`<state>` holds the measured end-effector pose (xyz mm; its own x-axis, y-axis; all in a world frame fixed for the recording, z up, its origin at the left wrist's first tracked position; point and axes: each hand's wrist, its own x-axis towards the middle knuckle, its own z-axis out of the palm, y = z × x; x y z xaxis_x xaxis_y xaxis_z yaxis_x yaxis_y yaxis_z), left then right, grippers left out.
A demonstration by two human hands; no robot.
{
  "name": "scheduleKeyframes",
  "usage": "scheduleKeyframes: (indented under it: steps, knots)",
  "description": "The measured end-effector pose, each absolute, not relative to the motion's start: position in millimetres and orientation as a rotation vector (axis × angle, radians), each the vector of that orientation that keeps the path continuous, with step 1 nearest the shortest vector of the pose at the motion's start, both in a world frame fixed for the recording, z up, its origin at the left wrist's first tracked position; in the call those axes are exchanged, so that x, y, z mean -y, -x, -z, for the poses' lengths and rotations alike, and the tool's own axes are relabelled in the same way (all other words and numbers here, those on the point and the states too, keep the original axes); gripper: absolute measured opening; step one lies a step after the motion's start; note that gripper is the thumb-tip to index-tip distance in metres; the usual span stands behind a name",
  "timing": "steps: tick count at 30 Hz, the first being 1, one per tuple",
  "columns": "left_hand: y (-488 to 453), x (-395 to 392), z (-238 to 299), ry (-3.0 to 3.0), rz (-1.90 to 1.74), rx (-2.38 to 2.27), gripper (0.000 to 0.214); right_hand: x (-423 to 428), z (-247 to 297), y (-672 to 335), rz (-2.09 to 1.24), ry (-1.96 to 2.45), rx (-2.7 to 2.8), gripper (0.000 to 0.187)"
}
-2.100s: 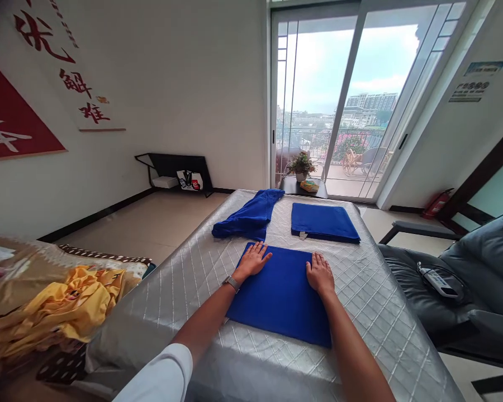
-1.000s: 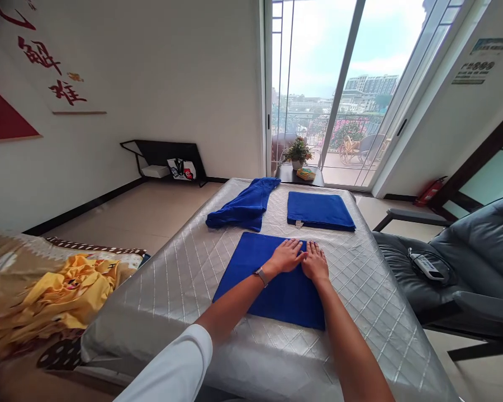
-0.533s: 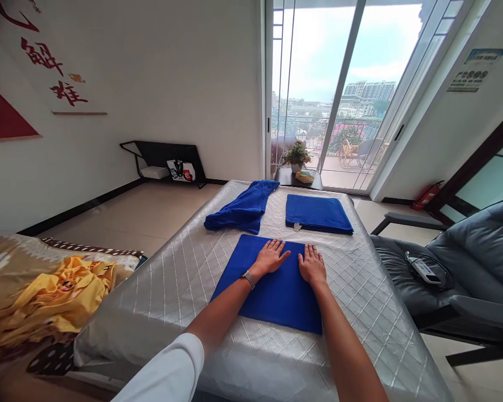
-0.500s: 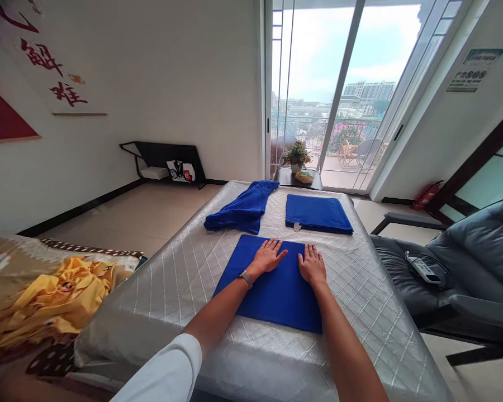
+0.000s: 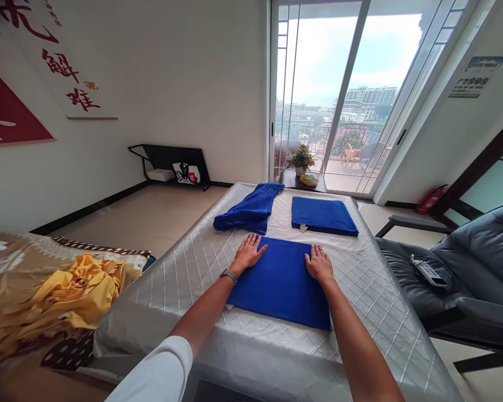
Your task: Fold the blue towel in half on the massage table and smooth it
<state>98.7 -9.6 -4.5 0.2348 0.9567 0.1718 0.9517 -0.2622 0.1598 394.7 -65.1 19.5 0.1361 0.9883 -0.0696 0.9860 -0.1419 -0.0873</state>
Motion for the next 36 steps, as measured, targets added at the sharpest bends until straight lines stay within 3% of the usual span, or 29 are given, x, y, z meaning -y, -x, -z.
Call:
scheduleKeyframes:
  steps: [15, 22, 25, 36]
  knots:
    - [-132, 17, -23, -2.456, -0.324, -1.905, 0.084, 63, -11, -394, -0.135, 2.322, 1.966, 0.07]
    - [-254, 44, -21, -2.785, -0.462, -1.181, 0.075, 66, -8, -399, -0.089, 2.31, 2.018, 0.064]
    - [-283, 48, -15, -2.747, -0.463, -1.124, 0.076, 69, -7, -402, -0.082, 2.311, 2.09, 0.063]
    - [-198, 28, -10, -2.595, -0.365, -1.448, 0.081, 68, -17, -392, -0.142, 2.318, 1.96, 0.068]
